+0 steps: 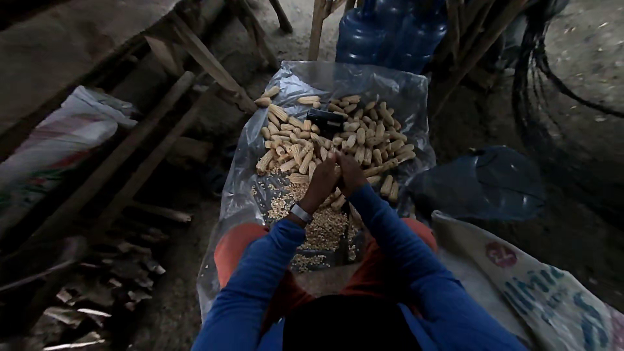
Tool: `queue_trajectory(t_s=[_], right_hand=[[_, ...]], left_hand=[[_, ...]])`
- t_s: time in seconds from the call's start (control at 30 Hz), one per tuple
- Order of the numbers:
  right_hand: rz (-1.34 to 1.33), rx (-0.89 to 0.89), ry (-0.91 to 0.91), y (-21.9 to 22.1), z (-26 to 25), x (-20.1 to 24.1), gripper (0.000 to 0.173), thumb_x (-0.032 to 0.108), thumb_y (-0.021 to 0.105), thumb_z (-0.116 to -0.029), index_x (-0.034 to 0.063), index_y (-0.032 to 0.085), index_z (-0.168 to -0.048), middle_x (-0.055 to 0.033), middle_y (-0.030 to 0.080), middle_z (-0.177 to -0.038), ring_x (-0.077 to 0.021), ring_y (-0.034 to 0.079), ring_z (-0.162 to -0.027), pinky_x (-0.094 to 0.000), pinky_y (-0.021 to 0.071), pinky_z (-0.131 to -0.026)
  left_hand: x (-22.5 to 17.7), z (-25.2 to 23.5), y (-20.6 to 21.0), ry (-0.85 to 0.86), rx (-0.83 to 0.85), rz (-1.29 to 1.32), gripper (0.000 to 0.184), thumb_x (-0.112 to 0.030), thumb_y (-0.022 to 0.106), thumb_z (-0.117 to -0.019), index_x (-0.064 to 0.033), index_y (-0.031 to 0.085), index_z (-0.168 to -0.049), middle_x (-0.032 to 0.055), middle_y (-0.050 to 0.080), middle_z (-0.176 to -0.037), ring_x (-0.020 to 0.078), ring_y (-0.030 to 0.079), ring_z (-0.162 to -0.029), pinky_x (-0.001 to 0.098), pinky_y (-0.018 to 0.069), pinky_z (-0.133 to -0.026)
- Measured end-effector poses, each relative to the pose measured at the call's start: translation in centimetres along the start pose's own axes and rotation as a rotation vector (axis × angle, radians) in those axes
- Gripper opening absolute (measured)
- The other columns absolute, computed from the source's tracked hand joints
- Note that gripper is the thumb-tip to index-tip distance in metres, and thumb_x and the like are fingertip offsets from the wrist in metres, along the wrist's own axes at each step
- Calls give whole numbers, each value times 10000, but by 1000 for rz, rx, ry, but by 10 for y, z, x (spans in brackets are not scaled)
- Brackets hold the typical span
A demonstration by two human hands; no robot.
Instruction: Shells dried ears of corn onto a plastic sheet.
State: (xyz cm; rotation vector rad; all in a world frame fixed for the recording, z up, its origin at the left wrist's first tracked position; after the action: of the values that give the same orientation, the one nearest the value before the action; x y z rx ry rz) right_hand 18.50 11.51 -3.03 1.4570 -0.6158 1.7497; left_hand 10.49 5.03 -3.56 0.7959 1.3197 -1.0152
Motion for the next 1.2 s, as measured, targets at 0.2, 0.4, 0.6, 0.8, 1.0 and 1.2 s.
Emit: queue_trajectory(t_s=[0.2,0.4,0.6,0.8,1.0,1.2], right_hand=[[-149,246,-101,-7,-7,4,498,434,279,-1094,104,599,-1284,-36,693,-1065,-134,675,-907,-371,597,-780],[-69,157,-152,-6,-7,4,363,309,358,-1108,89,647,-1097,-10,674,-917,-99,657,-776,-334,596,-691],[-35,192,-128,-3,-11,-3,507,505,353,-1065,90,580,-1248,-28,673,-975,-117,654,-802,-347,582,-689],[88,175,-260,-3,-9,4,402,276,316,-1115,34,635,-1153,-32,670,-962,-93,657,-842,-339,590,-756],[35,29,-151,-6,-11,3,517,435,272,-1106,73,630,-1197,-30,680,-929,-92,641,-740,-309,571,-633],[24,270,-324,-23,-23,14,812,681,173,-1025,60,598,-1328,-85,682,-1239,-135,668,-1002,-330,575,-813]], left_hand=[[-24,8,-5,-54,-79,112,910,-679,-44,-1002,-124,577,-1368,140,662,-1154,204,639,-848,401,552,-676],[-19,5,-3,85,-40,-75,816,-556,50,-1077,1,607,-1288,194,665,-1118,257,662,-943,480,566,-823],[-22,2,-9,-93,-45,71,866,-610,-3,-1045,-46,581,-1347,154,654,-1023,199,599,-751,393,528,-646],[-35,19,-9,53,-34,-155,795,-540,70,-1088,25,564,-1350,261,636,-1225,363,647,-1085,560,529,-919],[-19,11,-13,2,129,133,559,-568,303,-1076,-205,535,-1433,68,659,-1105,134,633,-832,344,560,-715],[-17,4,-6,-41,252,381,336,-288,505,-1065,-137,552,-1361,55,671,-1043,125,647,-772,297,573,-661]])
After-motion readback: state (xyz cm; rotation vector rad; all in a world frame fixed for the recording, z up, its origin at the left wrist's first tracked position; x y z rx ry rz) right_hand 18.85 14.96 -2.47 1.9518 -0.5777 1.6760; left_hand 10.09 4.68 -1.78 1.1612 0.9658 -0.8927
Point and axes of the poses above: each hand's wrist, its own z-axis away from the middle knuckle, its own y-axis out of the palm, x = y × z, the point moved 3 cm from there along -z, towards the middle knuckle
